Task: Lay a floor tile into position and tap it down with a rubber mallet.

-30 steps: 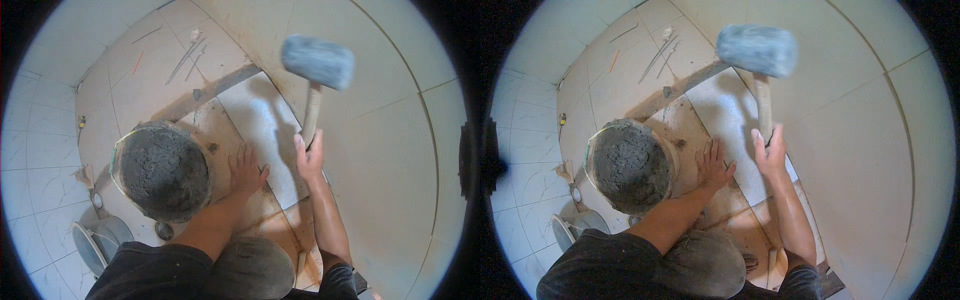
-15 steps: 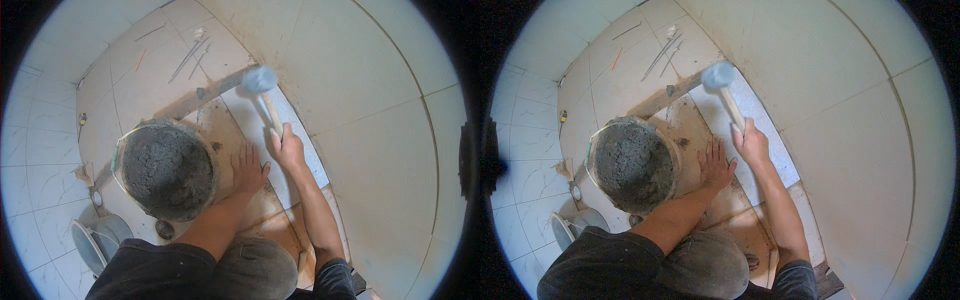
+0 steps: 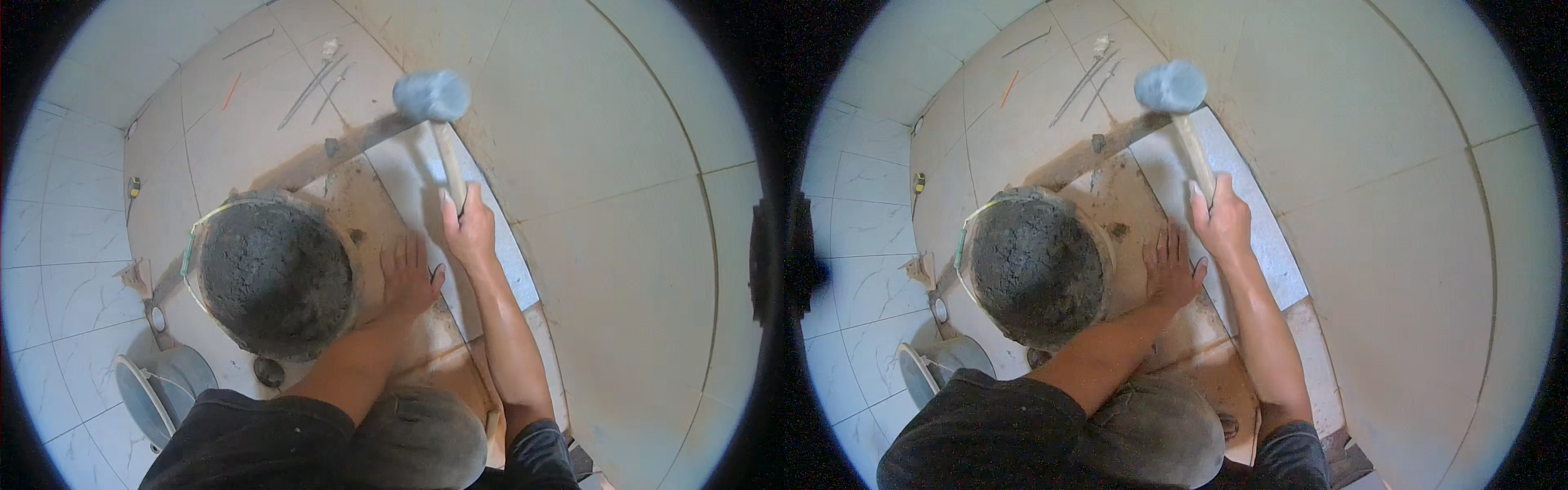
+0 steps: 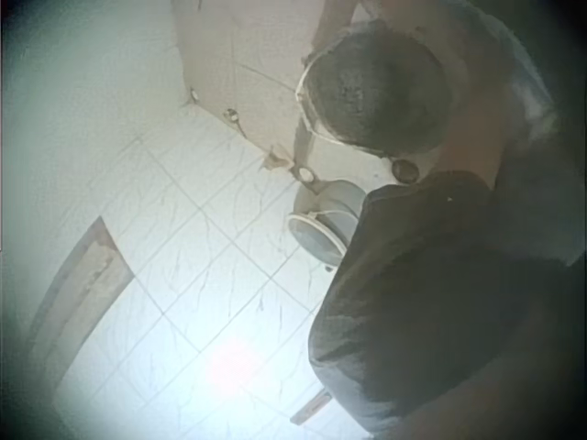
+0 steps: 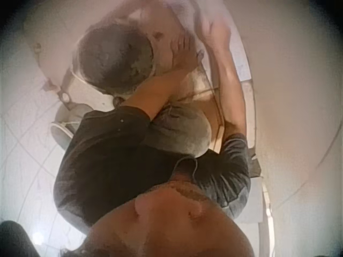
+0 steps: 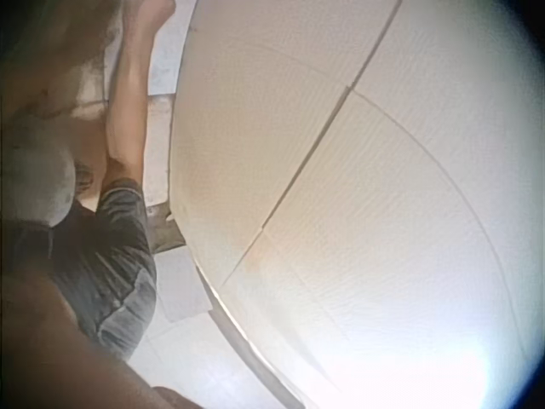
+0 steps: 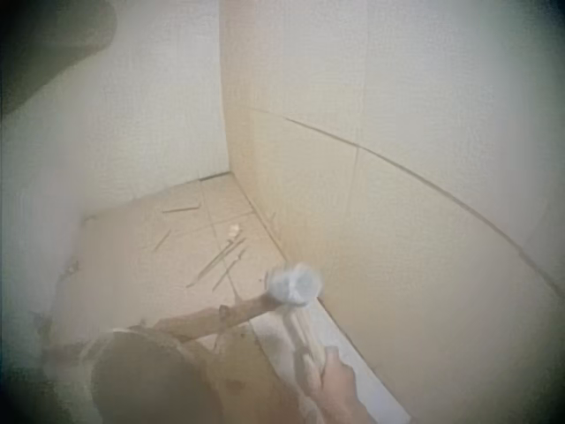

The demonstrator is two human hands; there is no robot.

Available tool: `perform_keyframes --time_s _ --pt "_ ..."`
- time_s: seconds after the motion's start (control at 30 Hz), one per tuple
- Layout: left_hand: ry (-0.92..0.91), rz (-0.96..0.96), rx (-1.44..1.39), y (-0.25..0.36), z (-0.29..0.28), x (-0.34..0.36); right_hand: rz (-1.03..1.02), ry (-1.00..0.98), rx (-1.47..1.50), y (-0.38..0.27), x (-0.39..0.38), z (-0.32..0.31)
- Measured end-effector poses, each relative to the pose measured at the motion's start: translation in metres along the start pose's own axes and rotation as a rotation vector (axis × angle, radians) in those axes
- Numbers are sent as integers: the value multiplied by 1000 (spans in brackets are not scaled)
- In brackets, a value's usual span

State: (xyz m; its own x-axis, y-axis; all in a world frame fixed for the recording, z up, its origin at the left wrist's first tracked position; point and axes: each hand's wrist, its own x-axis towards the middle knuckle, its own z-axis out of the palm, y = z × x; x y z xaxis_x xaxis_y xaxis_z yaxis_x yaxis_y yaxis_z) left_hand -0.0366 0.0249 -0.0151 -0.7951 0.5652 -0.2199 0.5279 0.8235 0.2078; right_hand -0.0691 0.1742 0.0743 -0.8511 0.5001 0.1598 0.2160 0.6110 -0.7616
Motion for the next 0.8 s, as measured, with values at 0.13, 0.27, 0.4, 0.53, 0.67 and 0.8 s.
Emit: perform_keyframes --time_s 0.13,0.27,0.4,0.53,0.67,0.8 --pt "-7 24 6 5 -1 4 -27 147 184 8 -4 15" --pt "84 51 -19 6 7 4 35 -121 -233 41 -2 20" --pt "0 -5 -5 0 5 3 94 -95 40 -25 11 -8" --pt "5 20 13 4 6 5 -53 142 192 -1 5 1" --pt "37 21 31 6 9 5 150 -7 -265 57 -6 6" --pt "157 16 17 -1 11 3 41 148 -26 37 -2 -12"
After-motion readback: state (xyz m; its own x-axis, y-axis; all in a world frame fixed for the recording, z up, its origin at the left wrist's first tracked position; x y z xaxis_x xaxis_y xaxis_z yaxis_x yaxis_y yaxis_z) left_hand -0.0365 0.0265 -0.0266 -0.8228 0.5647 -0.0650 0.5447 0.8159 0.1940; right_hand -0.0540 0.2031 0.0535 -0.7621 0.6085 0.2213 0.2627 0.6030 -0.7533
